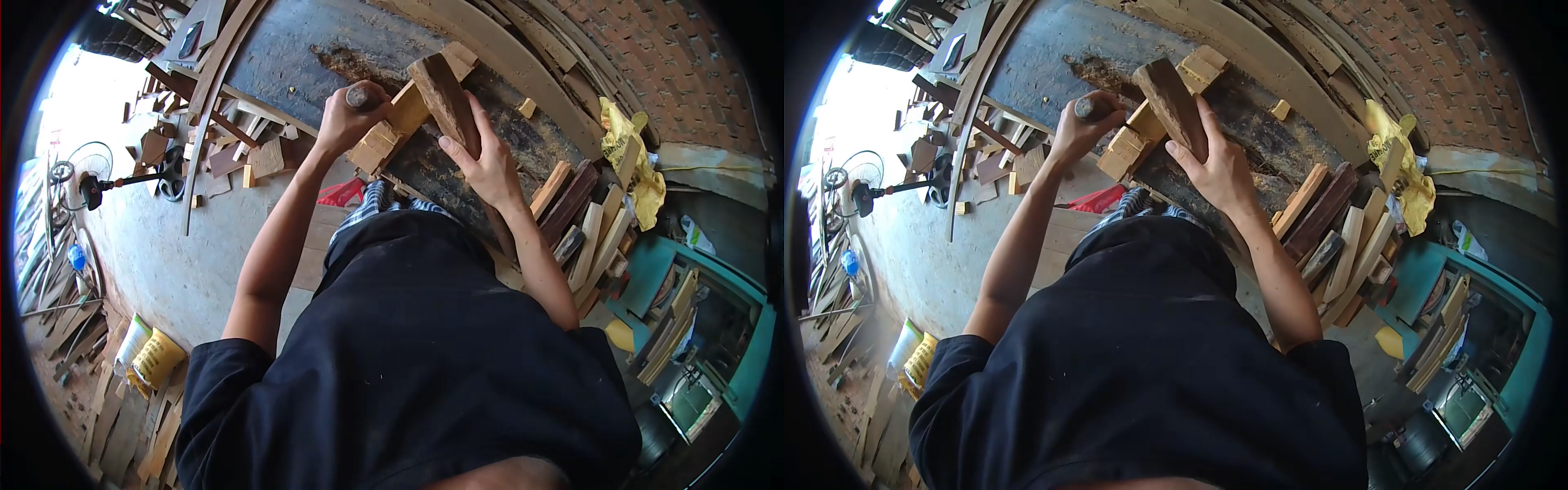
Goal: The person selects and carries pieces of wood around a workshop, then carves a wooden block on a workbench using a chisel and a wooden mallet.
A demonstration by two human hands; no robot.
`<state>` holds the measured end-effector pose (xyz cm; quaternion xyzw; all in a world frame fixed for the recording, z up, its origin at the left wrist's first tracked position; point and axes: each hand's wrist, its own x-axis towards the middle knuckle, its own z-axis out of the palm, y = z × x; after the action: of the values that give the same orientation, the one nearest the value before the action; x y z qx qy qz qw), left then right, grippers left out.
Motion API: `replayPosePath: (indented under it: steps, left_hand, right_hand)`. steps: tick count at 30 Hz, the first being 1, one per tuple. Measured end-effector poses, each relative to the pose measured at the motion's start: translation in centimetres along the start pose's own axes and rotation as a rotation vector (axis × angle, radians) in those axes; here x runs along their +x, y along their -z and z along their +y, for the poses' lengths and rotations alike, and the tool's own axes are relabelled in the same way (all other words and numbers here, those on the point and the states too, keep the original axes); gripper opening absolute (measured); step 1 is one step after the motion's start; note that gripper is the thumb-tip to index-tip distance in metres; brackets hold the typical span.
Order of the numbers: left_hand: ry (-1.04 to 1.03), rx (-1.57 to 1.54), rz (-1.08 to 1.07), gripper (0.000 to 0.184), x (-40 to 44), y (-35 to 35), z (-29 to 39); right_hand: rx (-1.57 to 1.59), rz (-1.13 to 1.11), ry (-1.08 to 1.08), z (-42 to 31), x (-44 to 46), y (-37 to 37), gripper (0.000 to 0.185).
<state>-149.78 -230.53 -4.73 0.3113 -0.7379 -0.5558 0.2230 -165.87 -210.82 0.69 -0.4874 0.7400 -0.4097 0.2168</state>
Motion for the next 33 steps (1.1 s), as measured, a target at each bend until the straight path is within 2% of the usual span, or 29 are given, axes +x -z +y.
replayPosePath:
  steps: [2, 5, 7, 8, 10, 11, 13, 14, 17, 19, 21, 22, 23, 25, 26, 27, 28, 29, 30, 31, 33]
  left_hand:
    - [-0.011, 0.065, -0.019, 0.02, 0.1, -0.6, 1.1]
    - [-0.073, 0.163, -0.018, 0.021, 0.1, -1.4, 1.9]
    - [-0.048, 0.226, -0.034, 0.021, 0.0, -2.0, 2.8]
    - [-0.072, 0.221, -0.022, 0.022, -0.1, -2.3, 3.2]
    - [-0.182, 0.239, 0.009, 0.025, 0.0, -2.9, 2.8]
    - [-0.232, 0.232, 0.019, 0.026, 0.1, -3.2, 2.3]
    - [-0.375, 0.255, 0.027, 0.03, 0.0, -3.6, 1.1]
    - [-0.327, 0.273, 0.018, 0.031, -0.3, -3.9, 0.3]
    - [-0.273, 0.253, 0.007, 0.035, -1.0, -4.2, 0.5]
    - [-0.234, 0.133, 0.027, 0.034, -1.7, -4.5, 1.6]
    - [-0.164, 0.087, -0.024, 0.037, -1.8, -4.7, 0.1]
    - [-0.254, 0.202, -0.053, 0.038, -1.2, -4.9, -1.1]
    - [-0.345, 0.319, -0.083, 0.039, -0.9, -5.1, -1.9]
    - [-0.372, 0.307, -0.034, 0.037, -0.4, -5.3, -2.2]
    - [-0.306, 0.28, -0.03, 0.034, -0.2, -5.2, -1.8]
    - [-0.244, 0.252, -0.026, 0.032, 0.1, -5.1, -1.2]
    - [-0.24, 0.263, 0.05, 0.027, 0.7, -5.1, -0.6]
    - [-0.141, 0.17, 0.033, 0.023, 1.1, -4.5, 0.7]
    - [-0.048, 0.084, 0.015, 0.021, 1.4, -3.8, 0.6]
    - [0.044, 0.0, -0.003, 0.019, 1.9, -3.0, 0.4]
    - [0.037, -0.012, 0.015, 0.017, 2.1, -2.1, 0.2]
  right_hand:
    - [-0.042, 0.024, 0.033, -0.4, -0.1, 0.3, 0.078]
    - [0.064, -0.02, 0.0, -3.1, 0.5, 0.7, 0.078]
    - [0.079, 0.077, 0.152, -4.7, 1.0, 1.0, 0.078]
    - [0.081, 0.077, 0.149, -5.3, 1.2, 0.8, 0.078]
    - [0.139, 0.18, 0.313, -6.2, 1.6, 0.3, 0.077]
    - [0.137, 0.183, 0.312, -6.0, 1.7, -0.2, 0.077]
    - [-0.237, 0.033, 0.252, -4.5, 1.5, -1.3, 0.077]
    - [-0.331, -0.044, 0.236, -3.8, 1.7, -1.4, 0.079]
    - [-0.254, -0.015, 0.262, -4.6, 1.5, -0.6, 0.08]
    - [-0.149, 0.016, 0.236, -5.6, 1.0, -0.6, 0.078]
    - [-0.061, 0.053, 0.231, -5.7, 0.8, -1.0, 0.078]
    - [-0.21, -0.072, 0.133, -4.7, 0.9, -1.6, 0.078]
    - [-0.21, -0.065, 0.132, -3.9, 1.1, -1.7, 0.078]
    - [-0.192, -0.098, 0.216, -2.8, 1.4, -1.4, 0.08]
    - [-0.09, -0.12, 0.123, -3.1, 1.3, -1.0, 0.079]
    - [-0.091, -0.118, 0.119, -2.6, 1.1, -1.2, 0.079]
    - [0.024, -0.025, 0.104, -1.8, 1.1, -1.5, 0.079]
    - [0.14, 0.067, 0.09, -1.3, 1.2, -1.5, 0.078]
    - [0.125, 0.092, 0.086, -1.0, 1.2, -1.0, 0.078]
    - [0.178, 0.044, -0.016, -0.9, 1.1, -0.4, 0.079]
    - [0.018, 0.06, -0.014, 1.1, 0.7, 0.3, 0.079]
